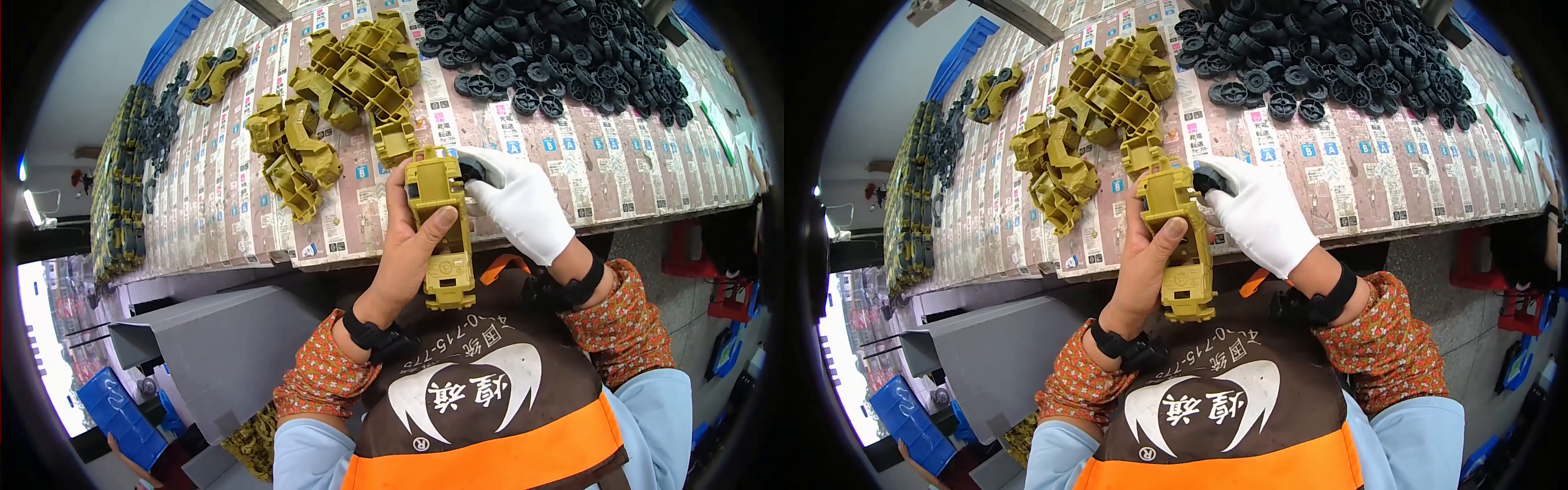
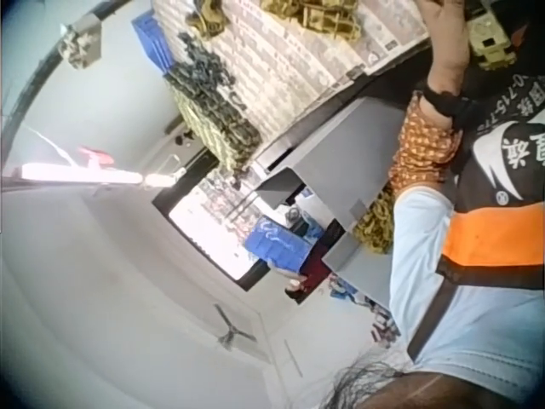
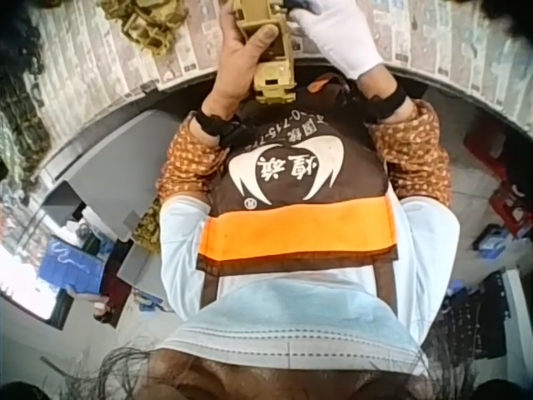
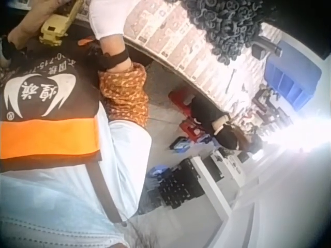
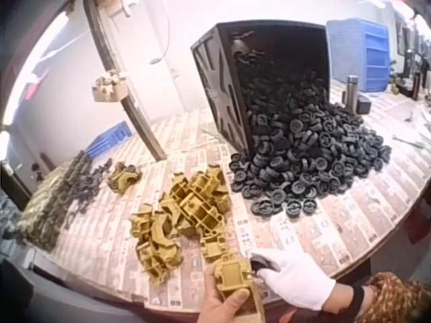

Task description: Manually assembling small plastic toy vehicle parts by pressing wheels and components together.

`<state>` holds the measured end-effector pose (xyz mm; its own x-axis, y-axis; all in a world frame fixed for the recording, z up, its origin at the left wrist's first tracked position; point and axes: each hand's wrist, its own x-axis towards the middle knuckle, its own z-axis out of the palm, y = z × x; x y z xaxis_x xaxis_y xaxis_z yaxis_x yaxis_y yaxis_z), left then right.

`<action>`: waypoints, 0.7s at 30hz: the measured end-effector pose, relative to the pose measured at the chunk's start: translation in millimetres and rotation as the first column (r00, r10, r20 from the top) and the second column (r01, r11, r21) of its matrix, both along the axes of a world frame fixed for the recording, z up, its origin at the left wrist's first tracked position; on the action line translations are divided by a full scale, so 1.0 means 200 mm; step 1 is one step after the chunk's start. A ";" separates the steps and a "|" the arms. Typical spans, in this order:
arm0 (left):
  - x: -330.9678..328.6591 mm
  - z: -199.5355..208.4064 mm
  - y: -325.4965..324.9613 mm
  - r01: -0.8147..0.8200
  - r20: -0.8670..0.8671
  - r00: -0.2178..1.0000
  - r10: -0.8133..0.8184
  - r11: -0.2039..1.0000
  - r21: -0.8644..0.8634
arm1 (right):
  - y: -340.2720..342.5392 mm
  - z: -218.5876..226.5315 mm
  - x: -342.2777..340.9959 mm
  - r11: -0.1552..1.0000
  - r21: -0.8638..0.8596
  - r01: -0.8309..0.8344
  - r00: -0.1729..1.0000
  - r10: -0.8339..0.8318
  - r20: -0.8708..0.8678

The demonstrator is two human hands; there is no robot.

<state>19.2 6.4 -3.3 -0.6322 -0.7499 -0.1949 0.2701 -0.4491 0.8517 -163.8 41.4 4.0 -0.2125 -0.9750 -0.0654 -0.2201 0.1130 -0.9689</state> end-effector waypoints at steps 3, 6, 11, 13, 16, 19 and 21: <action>-0.01 -0.02 0.00 0.006 0.003 1.000 -0.006 1.000 -0.022 | 0.01 -0.03 0.02 0.995 -0.102 0.001 1.000 -0.001 0.004; -0.02 -0.03 0.00 -0.037 0.031 0.999 0.041 0.992 -0.120 | 0.02 0.07 0.03 1.000 -0.007 -0.030 0.998 0.029 -0.063; -0.02 -0.07 0.01 -0.040 0.104 0.993 0.062 0.977 -0.208 | 0.04 0.01 0.05 0.998 -0.065 -0.025 0.987 0.014 -0.163; -0.02 -0.09 0.02 -0.011 0.160 0.985 0.069 0.941 -0.339 | 0.07 0.00 0.06 0.996 -0.083 -0.034 0.972 0.014 -0.236; -0.01 -0.12 0.02 0.059 0.222 0.974 0.044 0.897 -0.439 | 0.10 0.03 0.06 0.993 -0.061 -0.106 0.945 0.082 -0.318; -0.01 -0.11 0.02 0.120 0.235 0.972 -0.004 0.869 -0.480 | 0.13 0.07 0.05 0.993 0.034 -0.114 0.924 0.118 -0.365; -0.01 -0.12 0.01 0.106 0.205 0.979 -0.012 0.886 -0.452 | 0.11 0.10 0.05 0.993 0.045 -0.110 0.923 0.119 -0.367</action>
